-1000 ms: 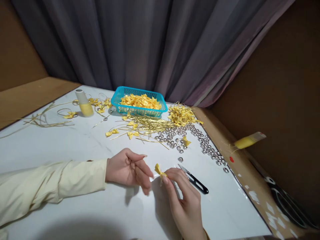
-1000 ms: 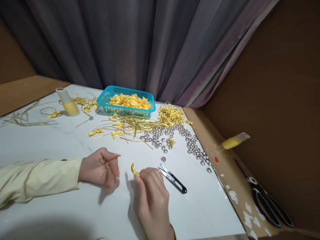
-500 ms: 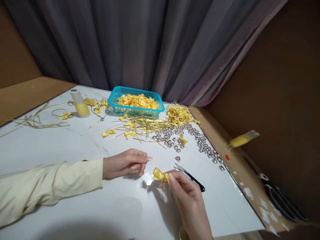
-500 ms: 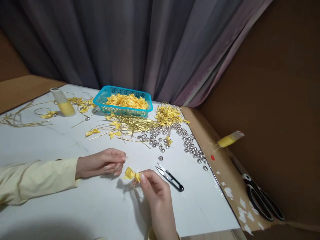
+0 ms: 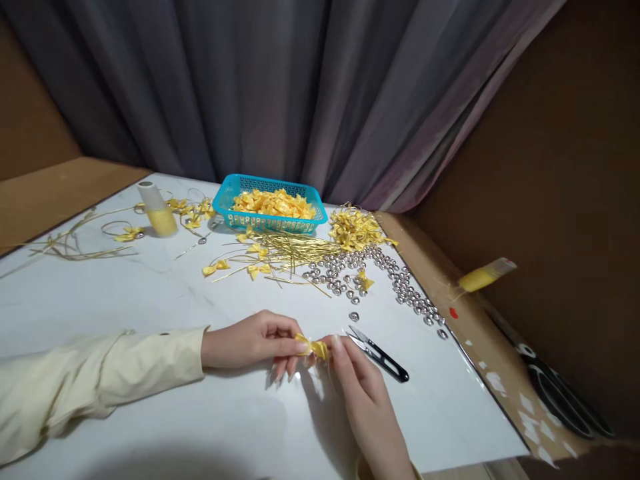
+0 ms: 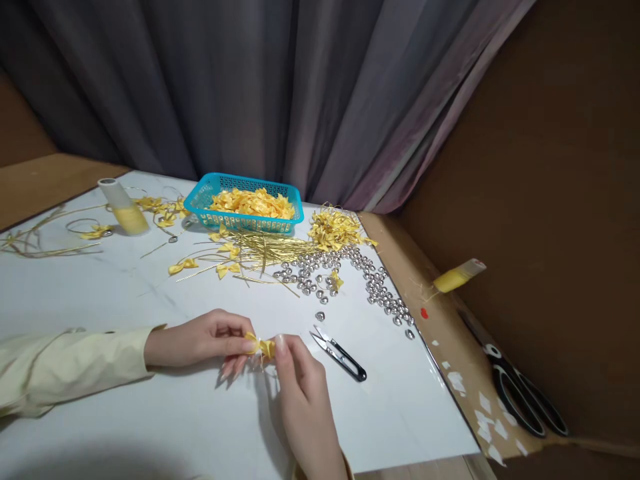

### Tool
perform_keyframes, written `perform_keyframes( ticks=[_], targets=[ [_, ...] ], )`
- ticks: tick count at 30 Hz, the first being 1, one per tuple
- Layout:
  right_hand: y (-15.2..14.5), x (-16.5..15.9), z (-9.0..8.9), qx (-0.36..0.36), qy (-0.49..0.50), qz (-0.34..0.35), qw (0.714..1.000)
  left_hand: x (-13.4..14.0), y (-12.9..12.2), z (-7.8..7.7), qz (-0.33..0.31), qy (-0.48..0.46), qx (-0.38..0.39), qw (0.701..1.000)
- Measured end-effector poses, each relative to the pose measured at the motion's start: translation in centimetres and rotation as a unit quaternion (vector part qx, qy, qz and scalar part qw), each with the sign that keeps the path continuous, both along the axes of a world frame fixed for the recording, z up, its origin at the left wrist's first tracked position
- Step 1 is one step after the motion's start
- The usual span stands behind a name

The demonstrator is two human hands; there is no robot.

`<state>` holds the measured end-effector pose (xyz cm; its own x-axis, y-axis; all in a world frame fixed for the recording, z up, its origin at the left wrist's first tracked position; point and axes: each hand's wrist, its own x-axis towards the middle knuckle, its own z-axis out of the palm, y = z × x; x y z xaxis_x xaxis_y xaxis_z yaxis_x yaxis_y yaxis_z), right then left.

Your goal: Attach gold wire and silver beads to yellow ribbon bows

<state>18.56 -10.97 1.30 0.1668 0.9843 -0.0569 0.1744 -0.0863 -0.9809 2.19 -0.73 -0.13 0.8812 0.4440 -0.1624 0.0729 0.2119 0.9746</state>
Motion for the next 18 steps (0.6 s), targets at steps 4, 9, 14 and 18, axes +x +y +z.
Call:
perform_keyframes(
  ticks=[4, 9, 14, 18],
  targets=[
    [0.14, -0.07, -0.32, 0.016, -0.025, 0.031, 0.999, -0.03, 0.12, 0.22, 0.006, -0.013, -0.010, 1.000],
    [0.12, -0.14, -0.09, -0.015, -0.015, 0.051, 0.998, -0.05, 0.09, 0.39, -0.007, -0.002, -0.011, 1.000],
    [-0.01, -0.26, 0.33, -0.021, 0.011, 0.031, 0.999, -0.02, 0.12, 0.51, 0.028, 0.028, -0.020, 0.999],
    [-0.06, -0.28, 0.32, -0.019, 0.017, 0.010, 1.000, -0.02, 0.19, 0.54, 0.028, 0.030, -0.020, 0.999]
  ],
)
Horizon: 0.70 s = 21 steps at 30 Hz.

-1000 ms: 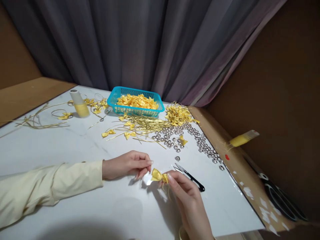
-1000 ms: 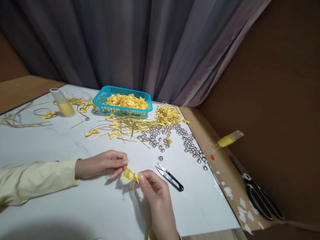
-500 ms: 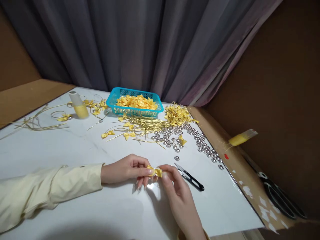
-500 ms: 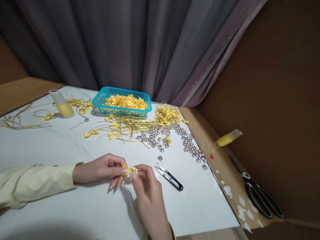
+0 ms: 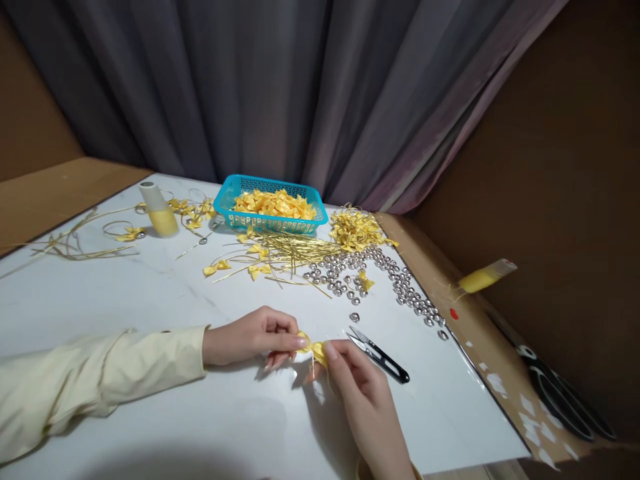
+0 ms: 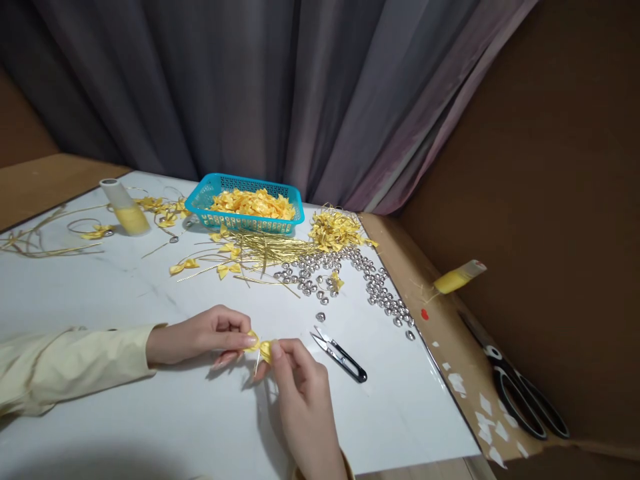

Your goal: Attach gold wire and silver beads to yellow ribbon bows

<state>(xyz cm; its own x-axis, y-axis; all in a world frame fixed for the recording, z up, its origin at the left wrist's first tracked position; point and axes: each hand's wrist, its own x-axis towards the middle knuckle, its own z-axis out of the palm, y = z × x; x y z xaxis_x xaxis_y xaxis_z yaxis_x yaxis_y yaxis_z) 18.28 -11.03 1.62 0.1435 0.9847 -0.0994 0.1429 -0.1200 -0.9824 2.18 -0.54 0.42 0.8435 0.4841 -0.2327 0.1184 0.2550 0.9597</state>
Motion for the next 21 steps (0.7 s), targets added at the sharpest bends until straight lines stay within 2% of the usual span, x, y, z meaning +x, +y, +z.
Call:
perform_keyframes(
  ticks=[6, 10, 12, 15, 18, 21],
  targets=[
    [0.0, 0.2, -0.3, 0.035, -0.015, 0.023, 0.999, 0.2, 0.0, 0.0, 0.013, -0.020, 0.021, 0.999],
    [0.1, 0.3, -1.0, 0.087, -0.113, 0.017, 0.990, 0.5, -0.5, -0.4, 0.066, -0.031, 0.031, 0.997],
    [0.1, 0.3, -1.3, 0.156, -0.187, -0.004, 0.970, 0.6, -1.0, -0.5, 0.113, -0.017, 0.049, 0.992],
    [0.2, 0.1, -1.7, 0.267, -0.282, -0.021, 0.921, 0.4, -1.7, -0.5, 0.158, -0.002, 0.130, 0.979],
    [0.3, 0.0, -1.8, 0.309, -0.333, 0.004, 0.891, 0.1, -2.0, -0.2, 0.120, 0.016, 0.224, 0.967],
    [0.4, -0.1, -1.8, 0.317, -0.351, 0.033, 0.881, -0.1, -2.1, -0.1, 0.057, 0.006, 0.260, 0.964]
  ],
)
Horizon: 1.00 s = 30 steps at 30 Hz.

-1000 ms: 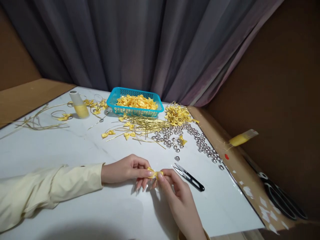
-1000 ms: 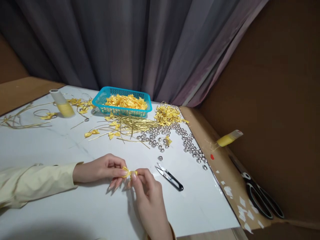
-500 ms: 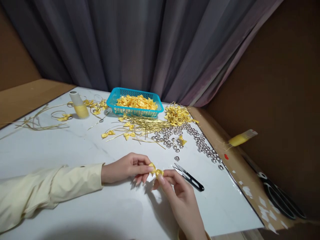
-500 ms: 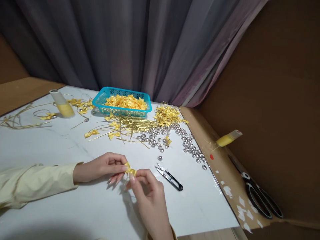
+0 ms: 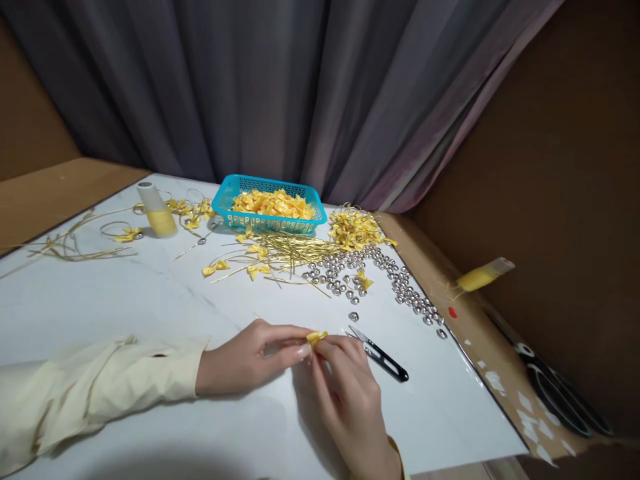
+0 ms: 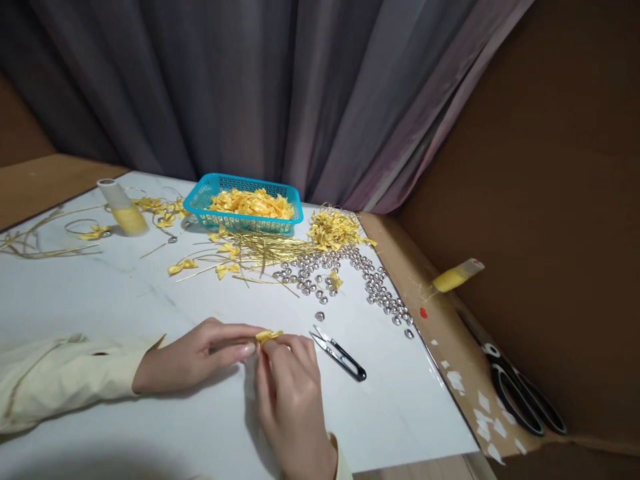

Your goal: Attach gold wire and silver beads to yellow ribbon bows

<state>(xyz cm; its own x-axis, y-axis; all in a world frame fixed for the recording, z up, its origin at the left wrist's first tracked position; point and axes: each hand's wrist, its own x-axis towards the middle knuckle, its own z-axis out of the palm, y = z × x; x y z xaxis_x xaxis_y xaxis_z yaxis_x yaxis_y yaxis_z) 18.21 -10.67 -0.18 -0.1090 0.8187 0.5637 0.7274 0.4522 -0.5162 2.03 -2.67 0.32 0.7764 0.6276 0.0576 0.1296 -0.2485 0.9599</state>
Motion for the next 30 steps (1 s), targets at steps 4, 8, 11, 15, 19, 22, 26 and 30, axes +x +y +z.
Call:
perform_keyframes(
  ticks=[4, 8, 11, 15, 19, 22, 26, 30],
  targets=[
    [0.21, -0.08, -0.08, 0.016, -0.023, 0.025, 0.999, 0.19, 0.12, -0.17, -0.008, -0.012, -0.059, 0.998],
    [0.22, -0.23, 0.09, -0.008, -0.036, 0.044, 0.998, 0.52, 0.35, -0.30, 0.039, 0.006, -0.109, 0.993],
    [0.02, -0.29, 0.36, -0.034, -0.032, 0.057, 0.997, 0.70, 0.58, -0.16, 0.069, -0.009, -0.143, 0.987],
    [-0.27, -0.20, 0.64, -0.038, -0.014, 0.060, 0.997, 0.82, 0.83, 0.04, 0.099, -0.032, -0.183, 0.978],
    [-0.12, 0.19, 0.41, -0.003, 0.048, -0.082, 0.995, 0.75, 0.79, 0.07, 0.079, -0.039, -0.175, 0.981],
    [0.16, 0.35, 0.05, -0.024, 0.044, -0.138, 0.989, 0.57, 0.62, 0.06, 0.061, -0.023, -0.146, 0.987],
    [0.16, 0.20, -0.14, -0.069, 0.059, -0.087, 0.992, 0.38, 0.56, 0.04, 0.023, -0.033, -0.131, 0.991],
    [-0.04, 0.20, -0.10, -0.069, 0.092, -0.075, 0.991, 0.33, 0.77, 0.01, 0.027, -0.029, -0.154, 0.987]
  ],
)
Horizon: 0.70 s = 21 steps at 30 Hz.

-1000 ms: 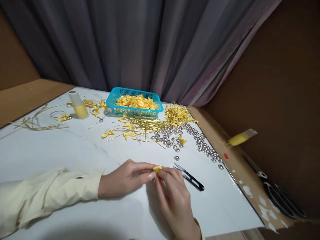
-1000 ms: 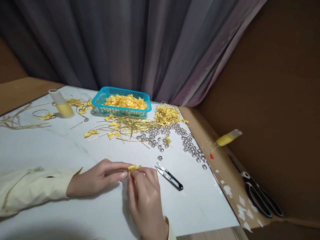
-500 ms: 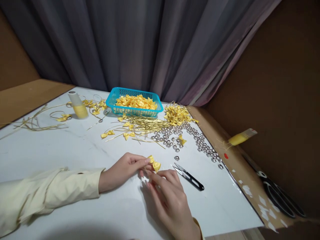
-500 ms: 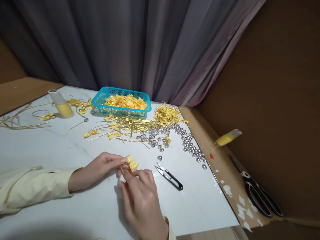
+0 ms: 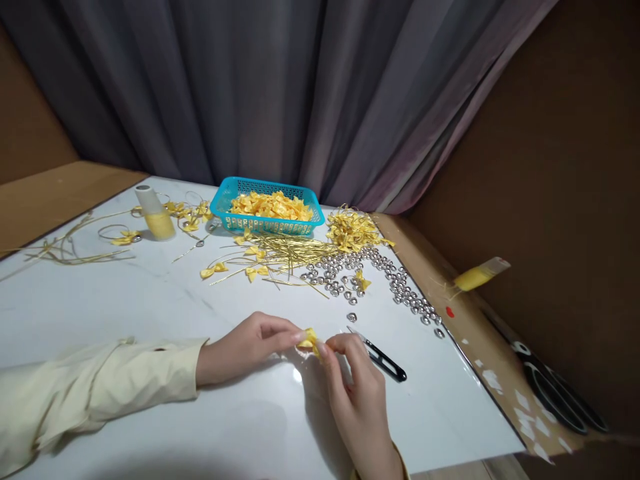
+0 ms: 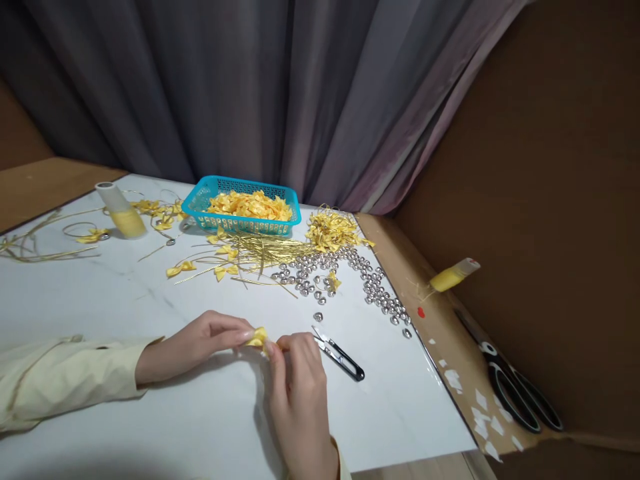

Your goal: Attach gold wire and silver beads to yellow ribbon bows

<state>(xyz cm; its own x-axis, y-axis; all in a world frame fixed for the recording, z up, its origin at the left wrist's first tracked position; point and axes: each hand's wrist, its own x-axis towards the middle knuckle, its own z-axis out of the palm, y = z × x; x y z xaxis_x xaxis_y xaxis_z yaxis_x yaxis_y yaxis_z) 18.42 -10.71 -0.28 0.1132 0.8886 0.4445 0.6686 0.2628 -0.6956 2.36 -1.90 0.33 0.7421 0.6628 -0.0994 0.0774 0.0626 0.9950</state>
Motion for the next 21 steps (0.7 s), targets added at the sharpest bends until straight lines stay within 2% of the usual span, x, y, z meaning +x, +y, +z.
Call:
perform_keyframes(
  ticks=[8, 12, 17, 21],
  targets=[
    [-0.20, 0.08, 0.04, -0.086, 0.038, 0.034, 0.995, -0.02, -0.08, -0.09, -0.023, 0.021, 0.034, 0.999],
    [-0.15, -0.06, 0.28, -0.070, 0.029, 0.033, 0.997, -0.02, -0.09, -0.09, -0.033, 0.022, 0.033, 0.999],
    [-0.01, -0.11, 0.45, -0.064, -0.006, 0.076, 0.995, -0.03, 0.04, -0.05, -0.042, 0.027, 0.017, 0.999],
    [-0.04, -0.09, -0.02, -0.033, -0.037, 0.024, 0.999, 0.25, 0.18, -0.03, 0.021, 0.009, -0.037, 0.999]
  ],
)
